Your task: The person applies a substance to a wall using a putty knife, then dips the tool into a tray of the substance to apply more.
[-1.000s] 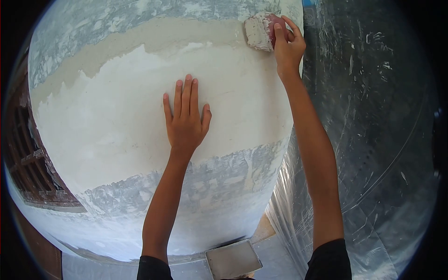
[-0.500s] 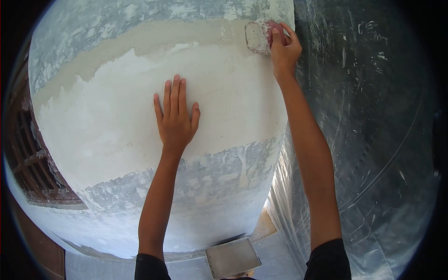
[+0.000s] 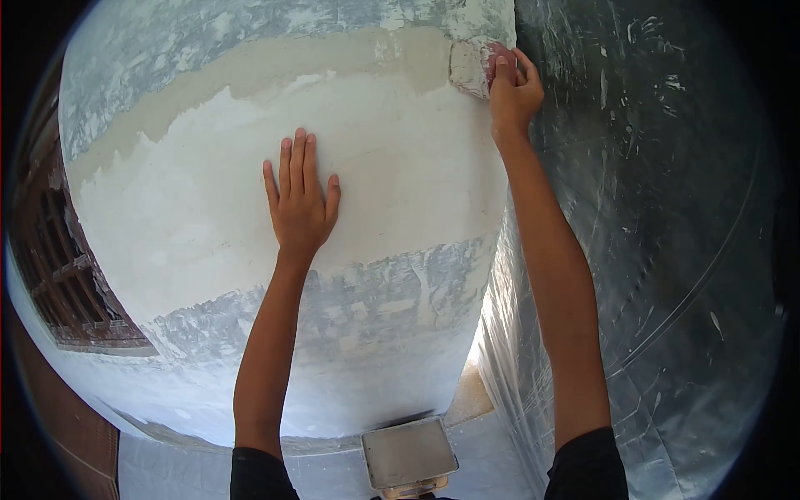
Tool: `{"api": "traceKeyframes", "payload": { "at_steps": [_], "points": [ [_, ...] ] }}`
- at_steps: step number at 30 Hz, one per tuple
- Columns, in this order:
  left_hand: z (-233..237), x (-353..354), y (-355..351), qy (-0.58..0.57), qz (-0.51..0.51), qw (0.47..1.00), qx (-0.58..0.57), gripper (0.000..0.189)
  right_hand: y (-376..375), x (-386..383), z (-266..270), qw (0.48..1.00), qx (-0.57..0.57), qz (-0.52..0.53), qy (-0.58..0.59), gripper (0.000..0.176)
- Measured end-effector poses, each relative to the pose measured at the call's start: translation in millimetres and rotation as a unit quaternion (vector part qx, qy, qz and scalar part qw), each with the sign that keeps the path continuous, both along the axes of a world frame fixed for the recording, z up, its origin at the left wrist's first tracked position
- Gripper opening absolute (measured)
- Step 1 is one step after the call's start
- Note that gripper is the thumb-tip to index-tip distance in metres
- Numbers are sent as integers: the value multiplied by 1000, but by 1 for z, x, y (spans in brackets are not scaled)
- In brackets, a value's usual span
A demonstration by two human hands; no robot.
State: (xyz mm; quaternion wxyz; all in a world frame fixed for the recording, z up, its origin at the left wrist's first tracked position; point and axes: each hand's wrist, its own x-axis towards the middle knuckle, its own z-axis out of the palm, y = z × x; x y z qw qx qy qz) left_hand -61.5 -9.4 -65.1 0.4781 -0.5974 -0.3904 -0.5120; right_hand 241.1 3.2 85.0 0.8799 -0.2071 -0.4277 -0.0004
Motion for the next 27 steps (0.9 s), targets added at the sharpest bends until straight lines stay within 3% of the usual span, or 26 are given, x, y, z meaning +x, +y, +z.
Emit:
{"api": "traceKeyframes", "payload": {
  "at_steps": [9, 14, 16, 21, 27],
  "points": [
    [-11, 3, -11, -3, -26, 999, -36, 66, -15, 22, -86, 996, -10, 83, 22, 33],
    [-20, 2, -32, -6, -51, 996, -76, 68, -41, 12, -149, 982, -144, 118, -34, 34],
    [-30, 0, -38, -12, -80, 990, -117, 67, -51, 0, -169, 981, -146, 124, -36, 34],
    [-81, -12, -65, -13, -135, 971, -198, 65, -83, -35, -222, 963, -226, 144, -38, 35],
    [-198, -46, -100, -12, -187, 934, -303, 62, -105, -79, -316, 935, -307, 177, -23, 37]
  ]
}}
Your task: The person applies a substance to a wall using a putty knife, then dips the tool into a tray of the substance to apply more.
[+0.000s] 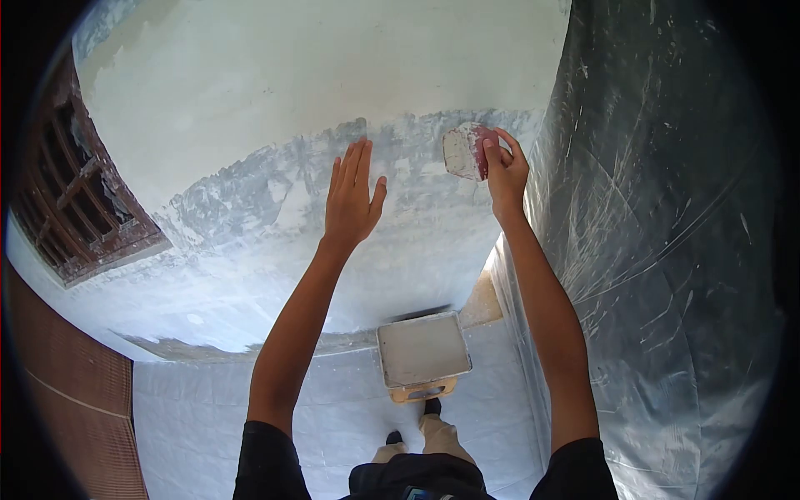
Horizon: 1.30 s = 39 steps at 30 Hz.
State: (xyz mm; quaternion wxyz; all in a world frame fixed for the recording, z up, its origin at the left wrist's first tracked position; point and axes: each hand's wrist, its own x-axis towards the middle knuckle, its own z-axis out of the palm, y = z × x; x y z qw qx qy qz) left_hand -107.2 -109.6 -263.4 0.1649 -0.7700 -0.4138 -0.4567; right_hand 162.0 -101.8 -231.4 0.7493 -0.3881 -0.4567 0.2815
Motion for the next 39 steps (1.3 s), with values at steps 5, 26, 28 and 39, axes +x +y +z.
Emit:
{"api": "traceKeyframes", "payload": {
  "at_steps": [5, 26, 28, 39],
  "points": [
    [-120, -27, -32, -14, -4, 993, -115, 62, -23, -24, -125, 993, -106, 28, -37, 39],
    [-569, -39, -254, -197, 87, 811, -544, 54, -189, -46, -638, 893, -386, 74, -218, 37],
    [-587, -35, -268, -208, 92, 800, -556, 54, -189, -53, -625, 868, -413, 122, -248, 36],
    [-641, -23, -301, -283, 103, 762, -573, 54, -184, -66, -654, 862, -268, 231, -363, 25]
  ]
}}
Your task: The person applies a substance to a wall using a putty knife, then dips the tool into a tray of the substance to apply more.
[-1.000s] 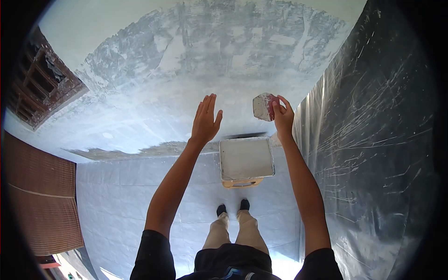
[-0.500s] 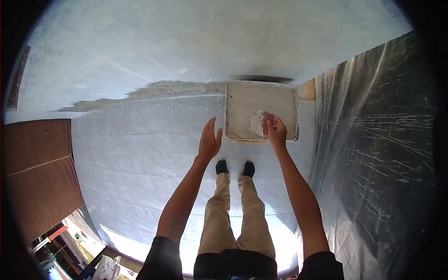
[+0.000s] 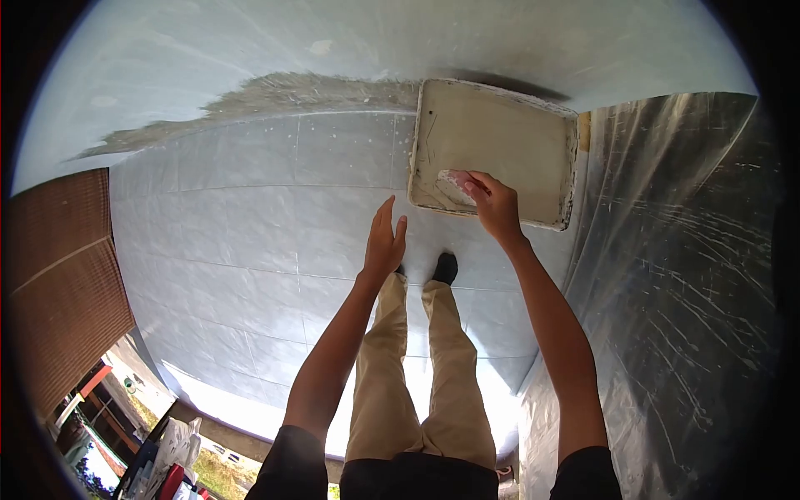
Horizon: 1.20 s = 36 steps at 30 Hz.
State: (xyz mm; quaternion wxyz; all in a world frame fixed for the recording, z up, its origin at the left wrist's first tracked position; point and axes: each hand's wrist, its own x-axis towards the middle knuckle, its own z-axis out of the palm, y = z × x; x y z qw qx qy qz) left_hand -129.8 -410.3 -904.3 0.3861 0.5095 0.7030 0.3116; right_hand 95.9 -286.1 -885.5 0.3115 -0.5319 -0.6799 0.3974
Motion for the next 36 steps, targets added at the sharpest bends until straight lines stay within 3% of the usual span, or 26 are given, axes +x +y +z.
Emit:
{"api": "traceKeyframes", "payload": {
  "at_steps": [7, 19, 36],
  "points": [
    [-9, 3, -3, -13, 7, 1000, -9, 54, 1, 4, 27, 993, -1, 80, -88, 24],
    [-11, 4, 3, -18, 6, 1000, -12, 54, 10, 10, 27, 971, 52, 199, -122, 29],
    [-13, -1, -3, -30, 8, 999, -11, 53, 29, 18, 21, 971, 4, 207, -118, 24]
  ]
}}
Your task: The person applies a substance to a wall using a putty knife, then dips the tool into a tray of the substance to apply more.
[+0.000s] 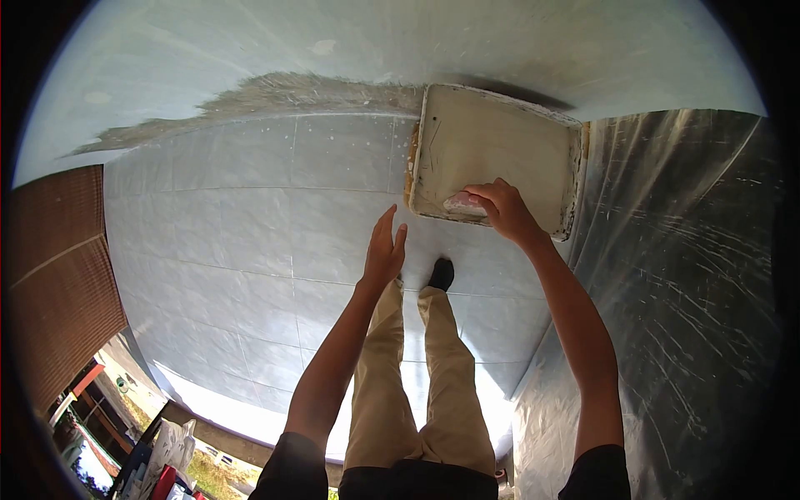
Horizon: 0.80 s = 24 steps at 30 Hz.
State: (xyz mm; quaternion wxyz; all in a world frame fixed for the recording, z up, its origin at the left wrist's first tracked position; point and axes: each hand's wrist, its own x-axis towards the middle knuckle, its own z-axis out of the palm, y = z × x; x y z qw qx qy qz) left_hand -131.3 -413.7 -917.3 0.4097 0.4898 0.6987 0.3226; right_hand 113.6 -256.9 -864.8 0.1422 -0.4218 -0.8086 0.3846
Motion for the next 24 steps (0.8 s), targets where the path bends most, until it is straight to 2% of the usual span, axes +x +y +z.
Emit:
{"api": "traceKeyframes", "payload": {
  "at_steps": [5, 16, 20, 22, 24],
  "points": [
    [2, 1, 0, 0, 3, 1000, 1, 52, 4, -13, 3, 1000, 7, 3, 9, 24],
    [4, -2, -7, -5, 13, 1000, 8, 51, 10, -20, 0, 995, -86, -29, -35, 26],
    [8, -5, -8, -4, 15, 1000, 14, 51, 16, -22, 7, 999, -32, -17, 2, 25],
    [11, -4, -8, -3, 17, 1000, 14, 51, 23, -25, 12, 989, -138, -47, -18, 25],
    [14, -5, -7, -6, 22, 1000, 22, 51, 27, -26, 5, 988, -146, -55, 1, 26]
  ]
}}
